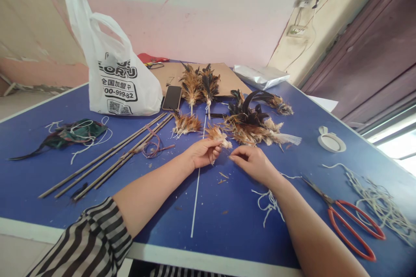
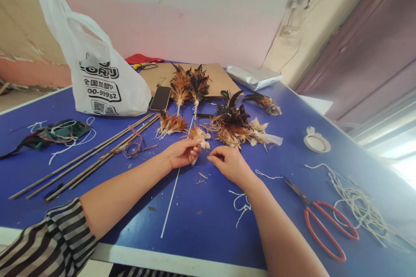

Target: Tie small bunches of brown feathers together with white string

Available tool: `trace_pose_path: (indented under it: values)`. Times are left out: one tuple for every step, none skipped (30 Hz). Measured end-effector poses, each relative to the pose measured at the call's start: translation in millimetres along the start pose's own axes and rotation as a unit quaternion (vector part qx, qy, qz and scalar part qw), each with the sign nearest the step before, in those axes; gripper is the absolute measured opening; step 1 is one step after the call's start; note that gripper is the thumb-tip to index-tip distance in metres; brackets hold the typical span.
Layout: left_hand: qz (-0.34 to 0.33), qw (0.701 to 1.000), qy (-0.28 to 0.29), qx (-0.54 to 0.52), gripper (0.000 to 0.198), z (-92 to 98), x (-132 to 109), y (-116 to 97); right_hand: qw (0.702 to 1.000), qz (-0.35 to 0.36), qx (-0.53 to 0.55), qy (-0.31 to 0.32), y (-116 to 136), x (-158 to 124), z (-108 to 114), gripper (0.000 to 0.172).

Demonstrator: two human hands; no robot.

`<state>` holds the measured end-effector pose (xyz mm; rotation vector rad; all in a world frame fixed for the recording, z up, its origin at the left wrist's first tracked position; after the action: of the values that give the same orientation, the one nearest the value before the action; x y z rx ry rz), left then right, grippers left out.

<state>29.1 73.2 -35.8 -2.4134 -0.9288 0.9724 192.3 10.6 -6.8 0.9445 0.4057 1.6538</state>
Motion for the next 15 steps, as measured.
trace_pose_path:
  values:
    - [0.007,1.0,0.001,-0.005,0.005,-0.2,0,0,1.0,0.007,-0.005,-0.012,0,0,-1,0.014]
    - [0.011,1.0,0.001,-0.008,0.006,-0.4,0,0,1.0,0.003,-0.005,-0.025,0,-1,-2,0.015]
    - [0.013,1.0,-0.001,-0.01,0.005,-0.7,-1,0,0.999,-0.008,-0.002,-0.039,0,-1,-4,0.017]
    - [0.013,1.0,-0.004,-0.01,0.005,-0.9,-1,0,0.999,-0.022,0.006,-0.049,0,-1,-5,0.02]
    - [0.013,1.0,-0.006,-0.009,0.004,-1.0,-1,1,0.998,-0.039,0.017,-0.054,0,-2,-7,0.022]
    - [0.013,1.0,-0.008,-0.006,0.004,-1.0,0,1,0.996,-0.057,0.032,-0.055,0,-2,-9,0.022]
    - [0.013,1.0,-0.009,-0.003,0.004,-0.8,0,2,0.995,-0.073,0.049,-0.051,0,-2,-10,0.022]
    - [0.014,1.0,-0.009,-0.003,0.005,-0.4,0,2,0.993,-0.086,0.065,-0.043,-1,-2,-10,0.021]
    - [0.012,1.0,-0.009,-0.006,0.005,0.2,1,1,0.992,-0.096,0.079,-0.032,-2,-2,-10,0.02]
    - [0.008,1.0,-0.009,-0.012,0.006,1.0,1,0,0.991,-0.104,0.087,-0.021,-5,-1,-9,0.02]
    - [0.002,1.0,-0.01,-0.022,0.006,1.9,2,-1,0.989,-0.112,0.092,-0.014,-8,0,-7,0.02]
    - [-0.006,0.999,-0.012,-0.031,0.007,3.0,2,-3,0.987,-0.127,0.098,-0.018,-12,1,-4,0.02]
    - [-0.013,0.999,-0.014,-0.038,0.007,4.1,3,-5,0.983,-0.148,0.107,-0.031,-17,3,-1,0.021]
    - [-0.02,0.999,-0.015,-0.039,0.007,5.1,3,-7,0.974,-0.179,0.127,-0.063,-22,4,2,0.023]
    - [-0.028,0.999,-0.017,-0.035,0.007,5.8,3,-8,0.961,-0.208,0.156,-0.097,-26,6,5,0.024]
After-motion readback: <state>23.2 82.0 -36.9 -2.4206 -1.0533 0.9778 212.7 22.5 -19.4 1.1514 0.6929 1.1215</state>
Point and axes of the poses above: each hand's wrist, its own x-axis towards the middle knuckle, its own z-axis out of the back of the hand, y = z × x, the point moved 1 cm from there along x, towards the middle knuckle, and after that the axes turned 13 degrees about -y, right-handed, at the moved point
